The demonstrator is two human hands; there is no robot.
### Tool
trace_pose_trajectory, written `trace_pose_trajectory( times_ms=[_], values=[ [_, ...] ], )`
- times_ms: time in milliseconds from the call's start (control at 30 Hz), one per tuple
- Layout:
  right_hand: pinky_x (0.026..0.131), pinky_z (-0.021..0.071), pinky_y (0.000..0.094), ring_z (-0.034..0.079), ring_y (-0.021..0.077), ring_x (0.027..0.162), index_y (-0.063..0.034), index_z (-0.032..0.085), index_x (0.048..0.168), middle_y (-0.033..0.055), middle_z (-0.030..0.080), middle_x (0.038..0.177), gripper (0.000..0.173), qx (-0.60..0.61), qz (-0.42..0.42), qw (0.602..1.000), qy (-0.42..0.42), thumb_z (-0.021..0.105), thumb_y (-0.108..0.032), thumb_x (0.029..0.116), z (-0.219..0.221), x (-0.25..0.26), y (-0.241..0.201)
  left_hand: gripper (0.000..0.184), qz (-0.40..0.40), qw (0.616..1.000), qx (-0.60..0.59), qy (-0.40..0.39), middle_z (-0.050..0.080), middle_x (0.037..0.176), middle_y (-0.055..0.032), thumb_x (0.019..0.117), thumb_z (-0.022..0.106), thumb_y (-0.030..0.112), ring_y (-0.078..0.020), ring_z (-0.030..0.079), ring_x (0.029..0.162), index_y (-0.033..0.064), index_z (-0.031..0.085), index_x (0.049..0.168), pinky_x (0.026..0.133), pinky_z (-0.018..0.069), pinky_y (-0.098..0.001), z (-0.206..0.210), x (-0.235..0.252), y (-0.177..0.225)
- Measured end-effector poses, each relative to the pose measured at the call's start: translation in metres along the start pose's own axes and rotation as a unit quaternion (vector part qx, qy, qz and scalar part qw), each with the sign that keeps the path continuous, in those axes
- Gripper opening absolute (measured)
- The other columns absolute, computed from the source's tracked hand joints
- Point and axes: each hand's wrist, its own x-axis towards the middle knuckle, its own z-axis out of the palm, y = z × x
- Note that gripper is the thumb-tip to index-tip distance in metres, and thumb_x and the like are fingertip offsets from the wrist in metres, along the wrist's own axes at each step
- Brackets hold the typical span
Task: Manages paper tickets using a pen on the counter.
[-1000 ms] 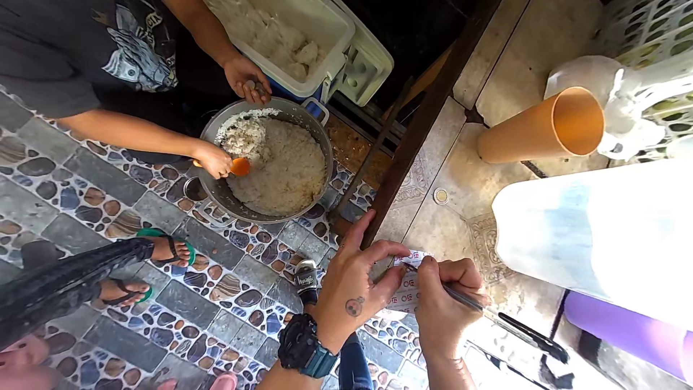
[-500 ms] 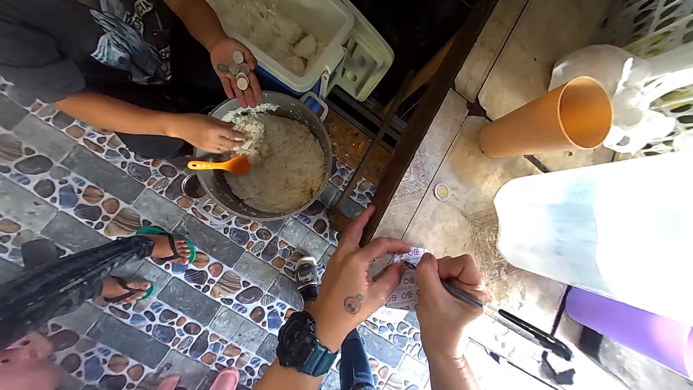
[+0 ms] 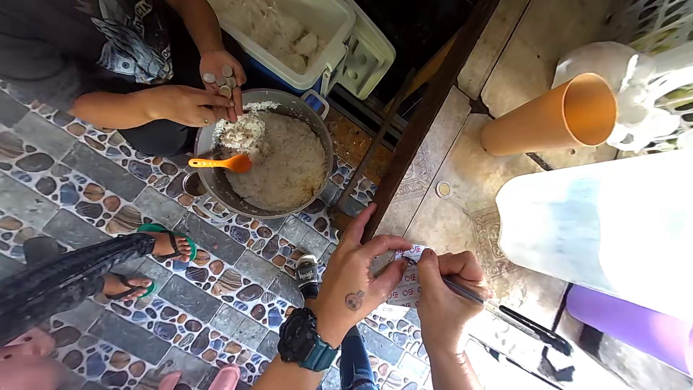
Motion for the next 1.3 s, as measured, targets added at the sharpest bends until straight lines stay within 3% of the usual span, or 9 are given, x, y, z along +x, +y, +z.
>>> trace_pose_trajectory(
  times_ms=[367, 500, 633, 733, 833, 967, 1067, 1200, 1300],
  values=[
    [0.042, 0.0443, 0.0158, 0.05, 0.0027, 0.045, -0.0154, 0.049, 0.066, -0.0055, 0.05, 0.054, 0.029, 0.047, 0.032, 0.998, 0.032, 0.067, 0.001, 0.0815, -0.001, 0.001, -0.001, 0.021, -0.005, 1.0, -0.008, 0.001, 0.036, 0.162, 0.0027, 0.0875, 0.078, 0.034, -0.0119, 0.049, 0.138, 0.0385, 0.075, 0.108, 0.097, 0.0572, -0.0392, 0.002, 0.0, -0.001],
    [0.043, 0.0459, 0.0171, 0.051, 0.0038, 0.046, -0.0133, 0.052, 0.07, -0.0042, 0.052, 0.056, 0.025, 0.073, 0.037, 0.995, 0.061, 0.066, 0.0, 0.086, -0.008, 0.004, -0.004, 0.03, -0.014, 1.0, -0.008, 0.009, 0.034, 0.163, 0.0069, 0.0883, 0.076, 0.031, -0.0132, 0.048, 0.139, 0.0406, 0.072, 0.117, 0.097, 0.0571, -0.0428, 0.005, -0.003, 0.0],
    [0.051, 0.0519, 0.0161, 0.059, 0.0034, 0.054, -0.0133, 0.061, 0.094, -0.0036, 0.064, 0.071, 0.012, 0.102, 0.027, 0.993, 0.055, 0.073, -0.013, 0.0943, -0.02, 0.009, -0.008, 0.026, 0.063, 0.996, 0.041, 0.053, 0.039, 0.161, 0.0013, 0.0917, 0.073, 0.029, -0.0201, 0.041, 0.146, 0.0354, 0.073, 0.117, 0.115, 0.0408, -0.0549, 0.01, -0.004, 0.0],
    [0.059, 0.0561, 0.0178, 0.064, 0.0046, 0.067, -0.0167, 0.066, 0.102, -0.0037, 0.068, 0.087, 0.015, 0.125, -0.008, 0.991, 0.043, 0.076, -0.021, 0.0936, -0.025, 0.009, -0.007, 0.032, 0.07, 0.993, 0.071, 0.057, 0.044, 0.158, -0.0012, 0.0902, 0.074, 0.033, -0.0205, 0.039, 0.147, 0.0326, 0.071, 0.122, 0.119, 0.0317, -0.0593, 0.009, 0.007, 0.005],
    [0.063, 0.0578, 0.0198, 0.066, 0.0061, 0.069, -0.0171, 0.069, 0.106, -0.0029, 0.07, 0.089, 0.011, 0.152, -0.001, 0.988, 0.015, 0.068, -0.026, 0.0995, -0.026, 0.0, -0.009, 0.035, 0.067, 0.991, 0.111, 0.041, 0.044, 0.158, -0.0029, 0.0911, 0.073, 0.034, -0.0227, 0.041, 0.146, 0.0299, 0.07, 0.126, 0.118, 0.0325, -0.06, 0.003, 0.018, 0.015],
    [0.062, 0.0592, 0.0223, 0.068, 0.0091, 0.066, -0.0156, 0.065, 0.106, 0.0021, 0.071, 0.084, 0.009, 0.205, 0.064, 0.977, 0.003, 0.06, -0.022, 0.1039, -0.019, -0.014, -0.009, 0.017, 0.112, 0.976, 0.178, 0.051, 0.051, 0.154, -0.0024, 0.0969, 0.067, 0.034, -0.0258, 0.039, 0.148, 0.0266, 0.078, 0.107, 0.121, 0.0295, -0.0582, -0.012, 0.02, 0.017],
    [0.07, 0.0614, 0.0224, 0.07, 0.0076, 0.075, -0.0212, 0.065, 0.113, -0.0017, 0.073, 0.094, 0.014, 0.144, 0.073, 0.987, -0.011, 0.062, -0.031, 0.1036, -0.009, -0.023, -0.003, 0.021, 0.133, 0.973, 0.183, 0.039, 0.053, 0.151, -0.0021, 0.0996, 0.062, 0.034, -0.0272, 0.039, 0.148, 0.0302, 0.078, 0.113, 0.119, 0.0317, -0.0592, -0.022, 0.014, 0.008],
    [0.078, 0.0626, 0.0245, 0.073, 0.0095, 0.091, -0.0201, 0.065, 0.118, -0.0025, 0.074, 0.109, 0.025, 0.057, -0.004, 0.997, -0.046, 0.055, -0.039, 0.1062, -0.006, -0.022, -0.002, 0.032, 0.156, 0.968, 0.195, 0.024, 0.054, 0.15, -0.0035, 0.0958, 0.065, 0.043, -0.0312, 0.039, 0.147, 0.0335, 0.074, 0.125, 0.119, 0.0276, -0.0657, -0.026, 0.008, -0.001],
    [0.106, 0.0549, 0.0366, 0.07, 0.0124, 0.115, -0.0167, 0.068, 0.107, -0.0028, 0.076, 0.114, 0.037, -0.043, -0.132, 0.983, -0.12, 0.044, -0.044, 0.1094, -0.024, -0.025, 0.006, 0.044, 0.141, 0.969, 0.202, 0.039, 0.05, 0.154, -0.0042, 0.0942, 0.067, 0.047, -0.0305, 0.038, 0.149, 0.0296, 0.067, 0.135, 0.119, 0.0282, -0.0626, -0.024, 0.012, 0.003]
  ],
)
